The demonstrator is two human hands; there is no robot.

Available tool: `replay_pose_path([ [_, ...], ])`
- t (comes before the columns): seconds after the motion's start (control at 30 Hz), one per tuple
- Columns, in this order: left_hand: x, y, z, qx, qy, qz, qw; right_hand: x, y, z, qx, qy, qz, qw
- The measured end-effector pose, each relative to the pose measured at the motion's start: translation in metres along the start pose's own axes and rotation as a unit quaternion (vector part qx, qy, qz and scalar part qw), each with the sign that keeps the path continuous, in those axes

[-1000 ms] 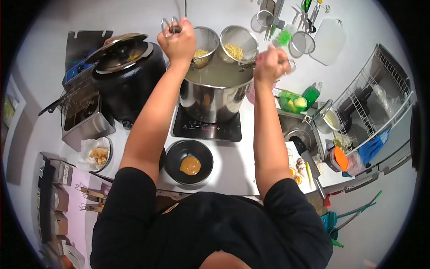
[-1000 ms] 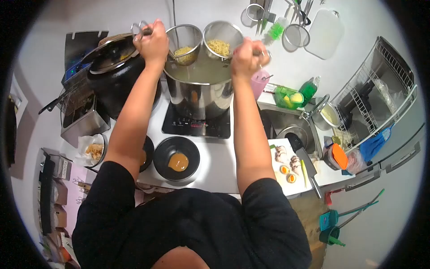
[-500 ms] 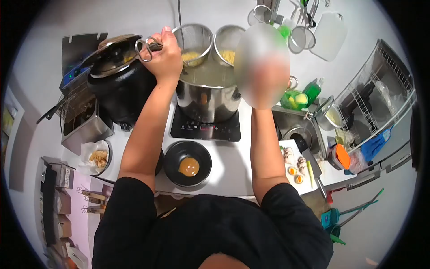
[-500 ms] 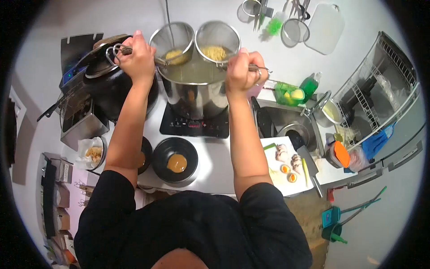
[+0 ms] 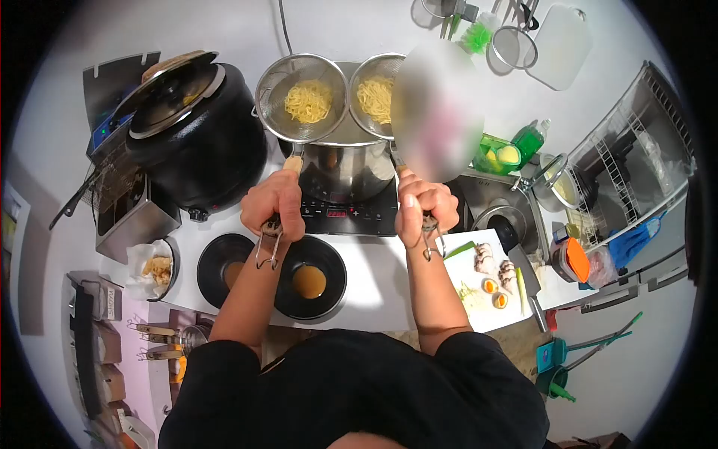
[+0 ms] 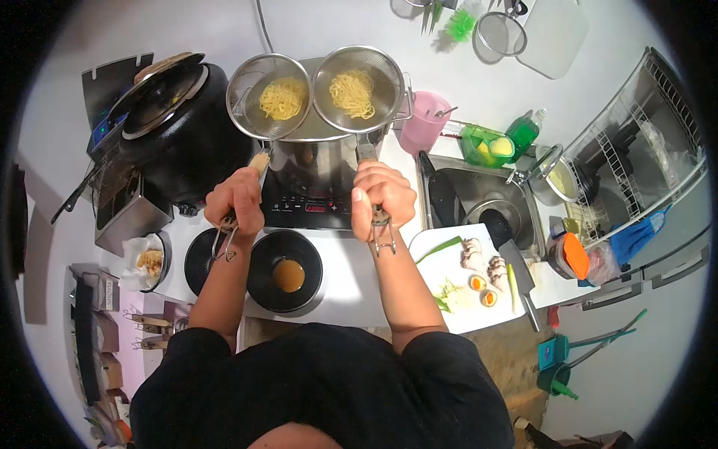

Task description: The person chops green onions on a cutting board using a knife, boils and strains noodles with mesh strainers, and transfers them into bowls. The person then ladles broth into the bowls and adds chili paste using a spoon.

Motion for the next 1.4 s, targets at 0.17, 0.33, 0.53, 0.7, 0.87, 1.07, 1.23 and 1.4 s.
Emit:
replay_pose_path([
  [0.17, 0.005, -0.003, -0.003, -0.035, 0.002, 0.001, 0.999, -0.002, 0.002, 0.000, -0.027, -0.002, 0.003, 1.000],
  [0.33, 0.007, -0.007, 0.001, -0.024, -0.010, -0.006, 1.000, -0.001, 0.006, 0.004, -0.022, -0.010, 0.003, 1.000],
  [0.53, 0.004, -0.003, 0.003, -0.005, -0.014, -0.010, 1.000, -0.002, 0.005, 0.004, -0.023, -0.016, 0.008, 1.000],
  [0.7, 0.008, -0.005, 0.001, -0.017, -0.010, -0.036, 0.999, -0.002, 0.004, 0.005, -0.016, -0.022, -0.001, 1.000],
  [0.87, 0.006, -0.004, 0.003, -0.014, 0.000, -0.043, 0.999, -0.001, 0.004, 0.006, -0.013, -0.021, -0.004, 1.000],
  [1.07, 0.004, -0.003, -0.046, 0.037, 0.006, -0.106, 0.994, 0.011, 0.008, -0.035, 0.080, -0.069, 0.042, 0.994],
  [1.23, -0.010, -0.008, -0.083, 0.129, -0.022, -0.125, 0.984, 0.034, -0.003, -0.065, 0.122, -0.011, -0.033, 0.992],
  [1.4, -0.031, -0.024, -0.122, 0.167, 0.031, -0.160, 0.972, 0.050, -0.010, -0.099, 0.165, -0.094, 0.054, 0.980],
])
Point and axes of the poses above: each hand's wrist, its own z-axis away from the middle knuckle, its own y-axis out of the back of the hand, x = y × z, the point moved 2 cm from there along -z, towards the middle knuckle, and after that the axes turned 1 degree about -z, right-handed, at the moved point
